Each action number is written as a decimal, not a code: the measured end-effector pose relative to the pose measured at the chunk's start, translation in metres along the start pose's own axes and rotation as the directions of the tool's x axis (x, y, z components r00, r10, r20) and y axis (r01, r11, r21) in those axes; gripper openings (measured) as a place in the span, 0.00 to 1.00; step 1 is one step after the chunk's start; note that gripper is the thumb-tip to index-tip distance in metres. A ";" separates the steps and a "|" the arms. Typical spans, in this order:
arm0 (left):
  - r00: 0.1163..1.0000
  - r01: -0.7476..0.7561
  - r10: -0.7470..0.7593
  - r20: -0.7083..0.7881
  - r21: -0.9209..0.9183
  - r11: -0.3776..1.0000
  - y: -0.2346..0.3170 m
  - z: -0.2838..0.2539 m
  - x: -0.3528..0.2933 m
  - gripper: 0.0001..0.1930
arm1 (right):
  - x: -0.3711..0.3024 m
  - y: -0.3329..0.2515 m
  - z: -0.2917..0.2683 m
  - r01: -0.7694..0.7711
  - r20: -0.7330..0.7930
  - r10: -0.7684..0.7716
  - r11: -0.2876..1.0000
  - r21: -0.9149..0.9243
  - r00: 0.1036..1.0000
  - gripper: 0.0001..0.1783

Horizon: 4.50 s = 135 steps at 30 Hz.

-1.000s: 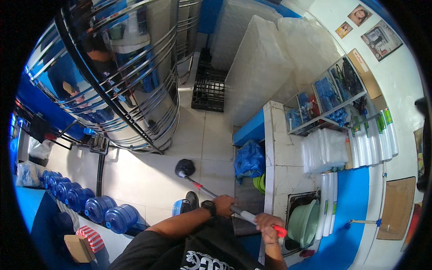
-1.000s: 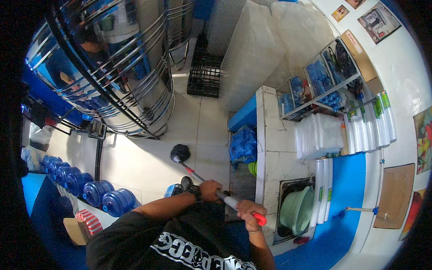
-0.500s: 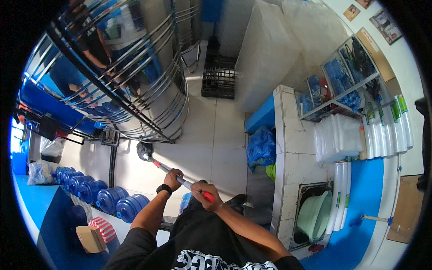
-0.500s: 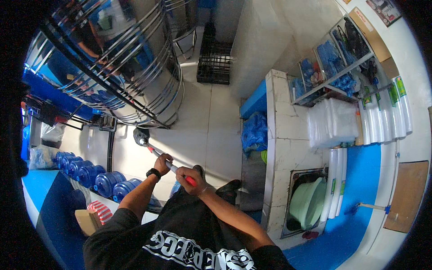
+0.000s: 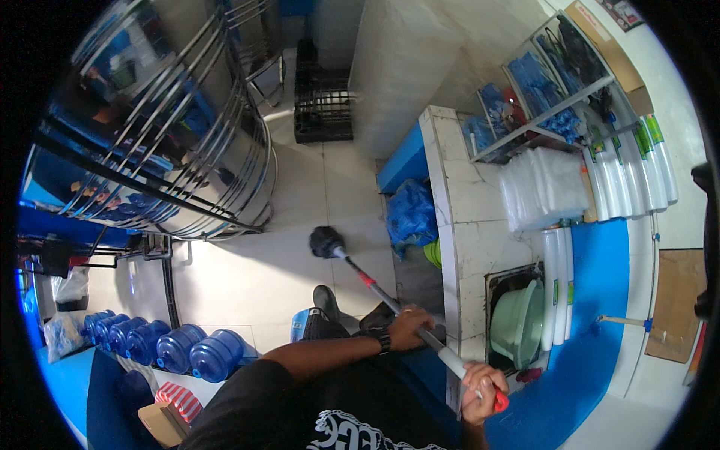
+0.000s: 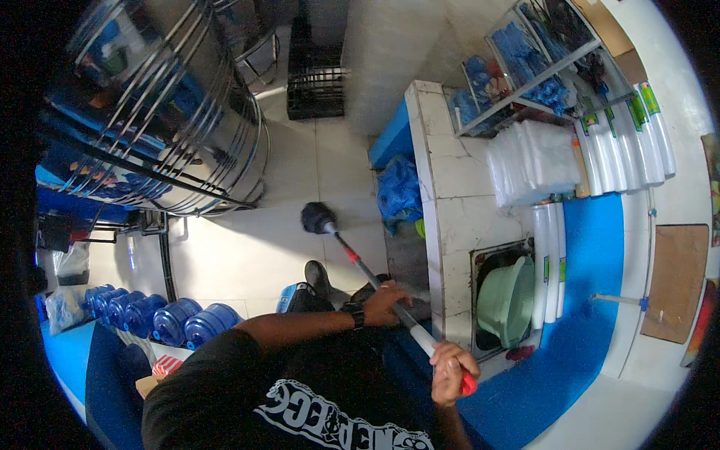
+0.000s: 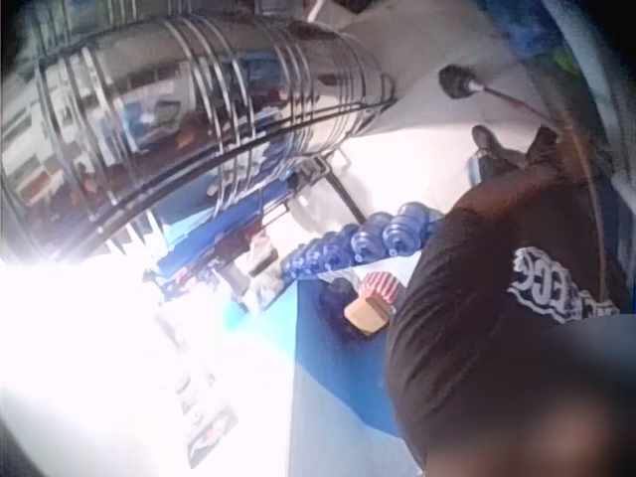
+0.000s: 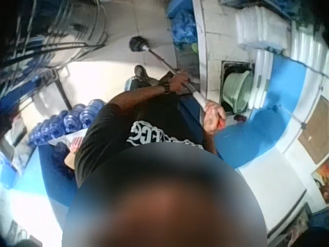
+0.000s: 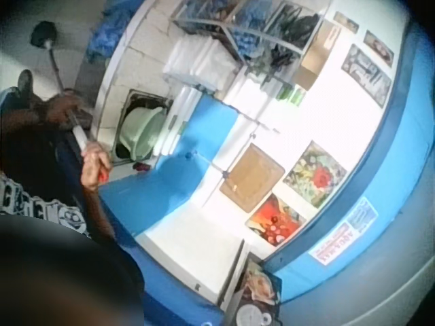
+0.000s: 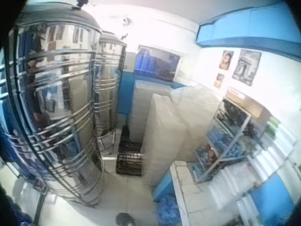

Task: The person picks up large blue water bottles from a corner and places them on the floor in a row. The person then mops the floor with a mop and bucket, and finally handles white cylindrical rolls near a sink.

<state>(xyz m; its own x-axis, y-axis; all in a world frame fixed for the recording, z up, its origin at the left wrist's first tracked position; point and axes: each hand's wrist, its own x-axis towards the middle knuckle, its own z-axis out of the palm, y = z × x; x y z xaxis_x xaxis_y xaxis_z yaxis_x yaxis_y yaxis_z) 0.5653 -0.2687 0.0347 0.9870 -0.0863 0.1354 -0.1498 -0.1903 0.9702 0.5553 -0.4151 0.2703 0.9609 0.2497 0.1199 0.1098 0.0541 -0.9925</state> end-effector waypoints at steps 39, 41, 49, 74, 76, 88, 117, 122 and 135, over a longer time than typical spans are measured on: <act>0.869 -0.021 -0.034 0.494 0.105 0.994 -0.007 0.063 -0.035 0.21 | -0.116 -0.026 0.024 -0.168 -0.615 0.011 0.966 -0.198 0.788 0.12; 0.804 -0.054 0.017 0.594 0.045 0.998 0.014 0.087 -0.056 0.20 | -0.139 -0.048 0.021 -0.180 -0.634 -0.046 0.941 -0.287 0.772 0.12; 0.447 -0.198 0.052 0.893 0.042 0.979 0.045 0.114 -0.109 0.14 | -0.191 -0.076 0.056 -0.404 -0.694 -0.001 0.813 -0.420 0.720 0.12; 0.498 -0.482 -0.149 0.854 0.416 0.771 -0.057 -0.273 0.067 0.15 | 0.015 0.062 0.278 0.228 -0.225 -0.287 0.939 -0.257 0.931 0.05; 0.595 -0.435 -0.187 0.782 0.509 0.743 -0.087 -0.294 0.081 0.13 | 0.028 0.086 0.288 0.150 -0.163 -0.219 0.923 -0.353 0.962 0.06; 0.699 -0.078 -0.315 0.642 0.507 0.859 -0.239 -0.341 0.066 0.11 | 0.020 0.171 0.325 0.197 -0.174 -0.218 0.972 -0.129 0.960 0.07; -0.111 -0.537 -0.018 0.994 -0.045 0.842 0.050 -0.078 -0.239 0.12 | -0.323 -0.026 0.324 -0.036 -0.880 -0.321 0.934 -0.355 0.349 0.11; 0.042 -0.550 -0.118 0.992 0.121 0.826 0.037 -0.108 -0.190 0.13 | -0.303 -0.002 0.302 0.069 -0.848 -0.256 0.965 -0.253 0.465 0.07; 0.651 -0.364 -0.192 0.734 0.525 0.769 -0.096 -0.260 -0.017 0.15 | -0.086 0.110 0.280 0.093 -0.326 -0.154 0.976 -0.197 0.933 0.04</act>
<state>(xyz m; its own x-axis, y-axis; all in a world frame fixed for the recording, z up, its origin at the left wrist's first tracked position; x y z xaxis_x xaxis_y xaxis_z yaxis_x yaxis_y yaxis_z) 0.5778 0.0050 -0.0088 0.6291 -0.7375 -0.2456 -0.5053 -0.6281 0.5918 0.4133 -0.1604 0.1572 0.9621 -0.0906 0.2571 0.2464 -0.1147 -0.9624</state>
